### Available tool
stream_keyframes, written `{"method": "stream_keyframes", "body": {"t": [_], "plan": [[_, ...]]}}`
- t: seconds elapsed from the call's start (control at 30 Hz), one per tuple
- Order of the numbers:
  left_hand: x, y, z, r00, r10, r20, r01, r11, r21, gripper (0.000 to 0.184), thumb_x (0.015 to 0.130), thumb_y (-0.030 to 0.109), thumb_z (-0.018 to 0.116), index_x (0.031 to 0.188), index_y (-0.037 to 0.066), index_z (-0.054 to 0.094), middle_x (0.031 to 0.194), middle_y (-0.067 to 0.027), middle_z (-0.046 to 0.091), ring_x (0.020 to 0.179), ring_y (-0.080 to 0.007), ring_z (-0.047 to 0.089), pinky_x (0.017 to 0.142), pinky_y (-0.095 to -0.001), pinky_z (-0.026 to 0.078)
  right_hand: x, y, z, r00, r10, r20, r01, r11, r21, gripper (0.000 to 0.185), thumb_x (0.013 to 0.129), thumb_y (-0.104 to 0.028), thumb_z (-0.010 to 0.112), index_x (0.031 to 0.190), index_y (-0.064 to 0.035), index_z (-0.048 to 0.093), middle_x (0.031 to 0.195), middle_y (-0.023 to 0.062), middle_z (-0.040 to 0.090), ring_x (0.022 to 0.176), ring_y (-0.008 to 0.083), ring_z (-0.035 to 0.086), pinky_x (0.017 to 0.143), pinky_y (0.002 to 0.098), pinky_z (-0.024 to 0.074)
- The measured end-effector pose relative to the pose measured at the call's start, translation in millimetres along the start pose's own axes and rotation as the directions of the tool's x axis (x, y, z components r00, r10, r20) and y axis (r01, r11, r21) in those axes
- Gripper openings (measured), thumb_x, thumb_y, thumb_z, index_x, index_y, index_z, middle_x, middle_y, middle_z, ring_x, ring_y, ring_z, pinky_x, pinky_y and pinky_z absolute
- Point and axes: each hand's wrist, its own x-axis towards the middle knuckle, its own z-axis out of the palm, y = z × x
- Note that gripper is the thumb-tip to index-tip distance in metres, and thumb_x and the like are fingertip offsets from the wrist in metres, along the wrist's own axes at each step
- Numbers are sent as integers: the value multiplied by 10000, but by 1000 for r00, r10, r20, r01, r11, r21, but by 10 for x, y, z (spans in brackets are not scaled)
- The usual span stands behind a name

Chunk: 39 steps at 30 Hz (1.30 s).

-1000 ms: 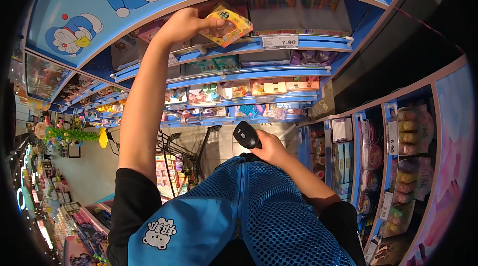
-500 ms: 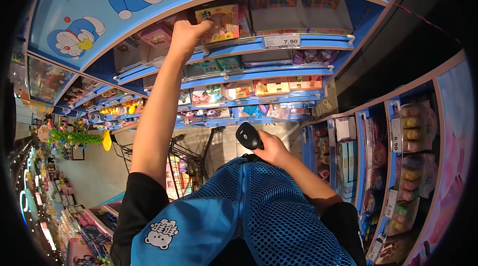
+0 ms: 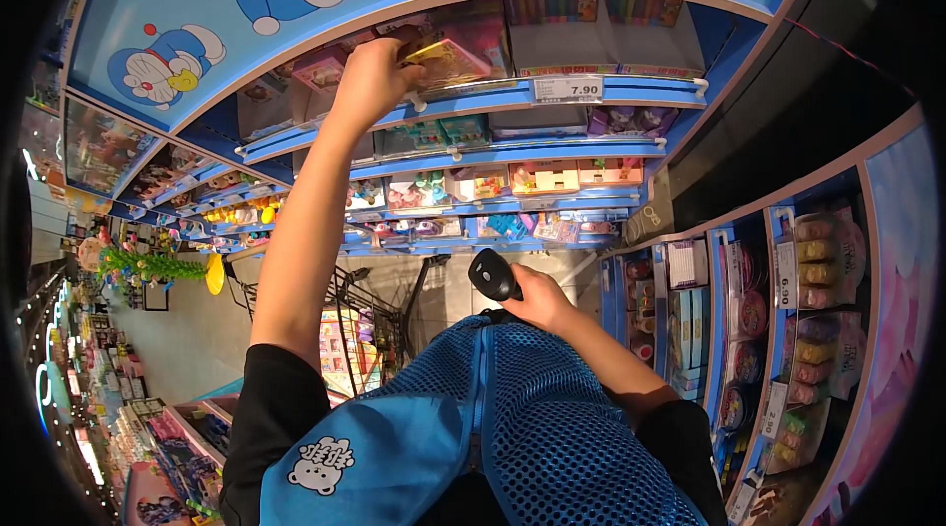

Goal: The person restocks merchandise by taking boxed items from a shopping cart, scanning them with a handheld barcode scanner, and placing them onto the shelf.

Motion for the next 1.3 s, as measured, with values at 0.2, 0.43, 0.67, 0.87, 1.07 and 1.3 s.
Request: {"method": "stream_keyframes", "body": {"t": [0.2,0.43,0.67,0.87,1.07,1.3], "plan": [[-4,123,-105,970,-220,101,240,925,-294,422,836,309,824,1001,-62,710,925,-284,714,909,-414,711,825,-467,544,18,78,21,999,-32,4,32,999,7,382,867,-266,721,1153,-42,606,1034,195,712,987,390,690,862,457,542],[67,-122,509,977,-178,114,200,952,-232,501,870,406,775,1019,-70,722,946,-308,714,932,-442,704,853,-490,544,25,86,-20,999,-31,13,31,999,8,389,867,-267,723,1162,-43,607,1061,191,712,1000,386,691,872,452,543],[69,-111,430,957,-275,91,287,945,-159,530,809,431,845,804,-87,731,722,-234,707,688,-356,705,732,-442,548,33,145,-54,999,5,39,-5,1000,4,412,865,-272,729,1183,-41,605,1077,194,713,1022,386,687,885,453,542],[-1,-33,374,963,-262,62,269,941,-204,552,801,437,852,749,-93,707,671,-223,682,648,-344,688,664,-432,534,48,149,-73,1000,4,25,-4,1000,4,405,861,-259,726,1178,-39,604,1077,197,710,1017,389,685,884,460,542],[7,81,319,946,-245,213,301,906,-298,466,831,367,814,941,-79,732,874,-271,723,862,-416,714,776,-468,555,96,103,-74,998,11,63,-10,1000,-14,417,858,-253,725,1190,-37,595,1074,195,707,1018,393,681,892,463,537],[-14,114,356,957,-162,242,204,965,-163,498,886,432,743,986,-55,714,946,-248,729,941,-417,706,834,-485,553,150,141,-25,998,11,70,-9,999,-35,462,864,-252,721,1236,-18,583,1084,209,703,1029,397,679,903,464,534]]}}
